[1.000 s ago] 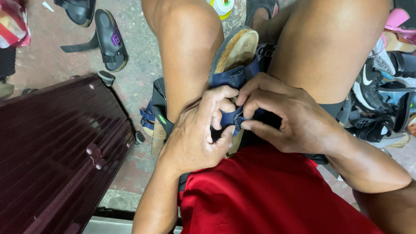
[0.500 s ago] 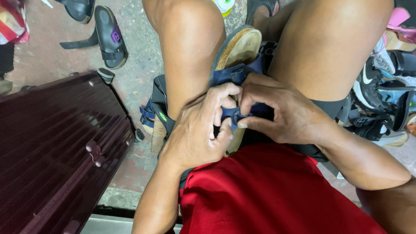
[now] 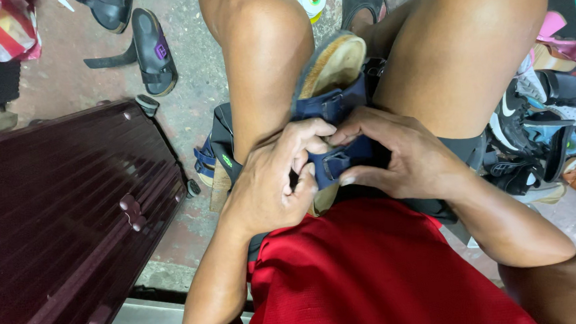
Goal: The person sits on the floor repairing sandals. They first work the buckle and strap of a blue sandal on their lap, then pick up a black sandal with a purple strap, apply glue from a squeeze bottle along the sole edge, and press the sole and strap areas together by hand.
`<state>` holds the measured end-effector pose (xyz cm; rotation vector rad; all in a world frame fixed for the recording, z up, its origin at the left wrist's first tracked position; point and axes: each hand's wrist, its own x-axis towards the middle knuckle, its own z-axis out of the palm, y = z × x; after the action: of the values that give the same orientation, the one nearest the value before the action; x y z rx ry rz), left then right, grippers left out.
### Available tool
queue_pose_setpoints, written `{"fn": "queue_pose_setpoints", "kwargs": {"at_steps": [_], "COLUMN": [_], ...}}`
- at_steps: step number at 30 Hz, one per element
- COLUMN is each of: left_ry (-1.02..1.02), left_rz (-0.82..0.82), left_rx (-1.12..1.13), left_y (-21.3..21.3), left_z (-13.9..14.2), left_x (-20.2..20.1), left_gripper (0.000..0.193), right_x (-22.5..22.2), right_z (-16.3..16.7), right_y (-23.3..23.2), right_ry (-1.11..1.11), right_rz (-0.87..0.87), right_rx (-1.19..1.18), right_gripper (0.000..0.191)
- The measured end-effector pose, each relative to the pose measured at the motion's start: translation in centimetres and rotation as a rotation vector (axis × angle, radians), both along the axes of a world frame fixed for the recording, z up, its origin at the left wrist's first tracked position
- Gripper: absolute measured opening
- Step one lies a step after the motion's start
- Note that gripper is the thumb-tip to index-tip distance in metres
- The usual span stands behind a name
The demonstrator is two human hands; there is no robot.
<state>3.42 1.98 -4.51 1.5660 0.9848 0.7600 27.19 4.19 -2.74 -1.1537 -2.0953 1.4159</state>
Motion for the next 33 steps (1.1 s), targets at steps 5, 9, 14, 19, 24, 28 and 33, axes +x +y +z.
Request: {"fn": "queue_pose_setpoints", "kwargs": {"at_steps": [5,9,14,19,24,28,33], "left_ry": [-0.003,-0.035,-0.039,-0.040,0.030,0.101,-0.061], "left_rz": [-0.012,-0.019,-0.054,-0.075,-0.089,0.004,0.323], "left_rx": [-0.016,0.024,0.042,0.025,0.053,0.253,0.094], "left_y": [-0.2,-0.2,0.2,0.5,0.6,-0.4,-2.8], "left_z": [0.2,0.2,0.1,0.6,1.0,0.9,-0.1], "left_x": [-0.4,0.0,0.3,-0.2,-0.1,-0.3,-4.8], "left_gripper": [0.056,0.053,0.051,0.052,0.053,0.060,0.067], "right_x": [0.2,-0.2,0.0,0.6,0.3,0.5,1.2], "right_z": [0.0,-0.5,-1.4,-2.0,-2.3,-1.3,0.5], "right_y": [-0.4,-0.9,-0.9,-1.0,-1.8,-1.7,-0.8], "right_ry": [0.025,-0.095,-0.098,0.009,-0.263,0.097,0.258], "right_rz": [0.003,-0.081,-0.101,-0.030,-0.164,-0.104,-0.322], "right_rx": [-0.142,-0.232,-0.319,-0.181,-0.414,0.022,0.180], "right_gripper": [0.034,0.031,0.027,0.030,0.024,0.029,0.024]}}
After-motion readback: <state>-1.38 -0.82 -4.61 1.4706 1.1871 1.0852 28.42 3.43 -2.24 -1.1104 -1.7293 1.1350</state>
